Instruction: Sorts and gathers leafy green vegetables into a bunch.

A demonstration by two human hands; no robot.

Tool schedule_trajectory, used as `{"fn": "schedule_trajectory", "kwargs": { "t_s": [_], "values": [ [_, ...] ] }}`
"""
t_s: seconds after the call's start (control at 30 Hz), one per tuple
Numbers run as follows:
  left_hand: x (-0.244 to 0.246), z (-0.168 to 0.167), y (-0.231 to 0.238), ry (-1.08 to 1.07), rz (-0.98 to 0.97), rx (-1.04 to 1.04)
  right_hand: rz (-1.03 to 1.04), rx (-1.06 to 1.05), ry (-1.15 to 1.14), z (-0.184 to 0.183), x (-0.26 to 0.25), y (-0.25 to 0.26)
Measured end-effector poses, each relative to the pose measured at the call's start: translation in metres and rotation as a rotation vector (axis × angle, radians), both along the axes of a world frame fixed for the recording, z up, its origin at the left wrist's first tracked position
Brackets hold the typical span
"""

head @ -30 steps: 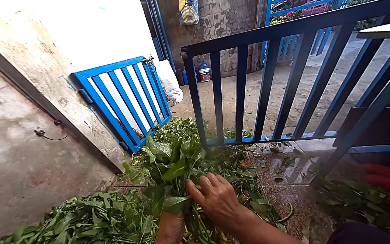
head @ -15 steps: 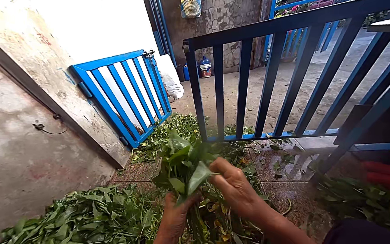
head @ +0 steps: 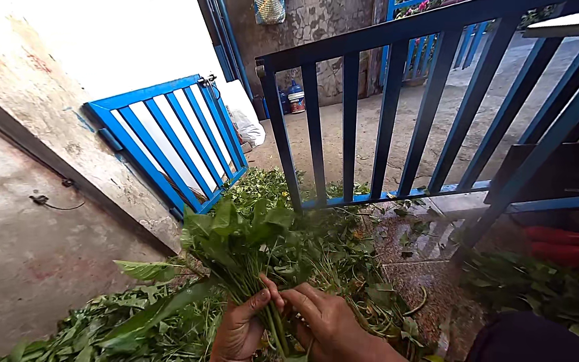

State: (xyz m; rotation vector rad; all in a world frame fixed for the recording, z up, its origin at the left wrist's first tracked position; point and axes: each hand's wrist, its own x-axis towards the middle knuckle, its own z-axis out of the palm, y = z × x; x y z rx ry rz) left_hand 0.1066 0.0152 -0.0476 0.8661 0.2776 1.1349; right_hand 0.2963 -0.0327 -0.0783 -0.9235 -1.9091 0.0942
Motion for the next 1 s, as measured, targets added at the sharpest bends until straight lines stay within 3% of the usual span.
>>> {"fn": "schedule_trajectory", "kwargs": {
  "t_s": [0.27, 0.5, 1.0],
  "values": [
    [0.005, 0.010, -0.006, 0.054, 0.215, -0.169, -0.092, -0.027, -0.226, -0.034, 0.029, -0.039],
    [0.019, 0.007, -0.007, 0.112, 0.165, -0.282, -0.085, -0.165, -0.177, -0.034, 0.047, -0.053],
    [0.022, 0.013, -0.003, 0.142, 0.327, -0.421, -0.130, -0.091, -0.235, -0.037, 0.043, -0.058]
  ]
}}
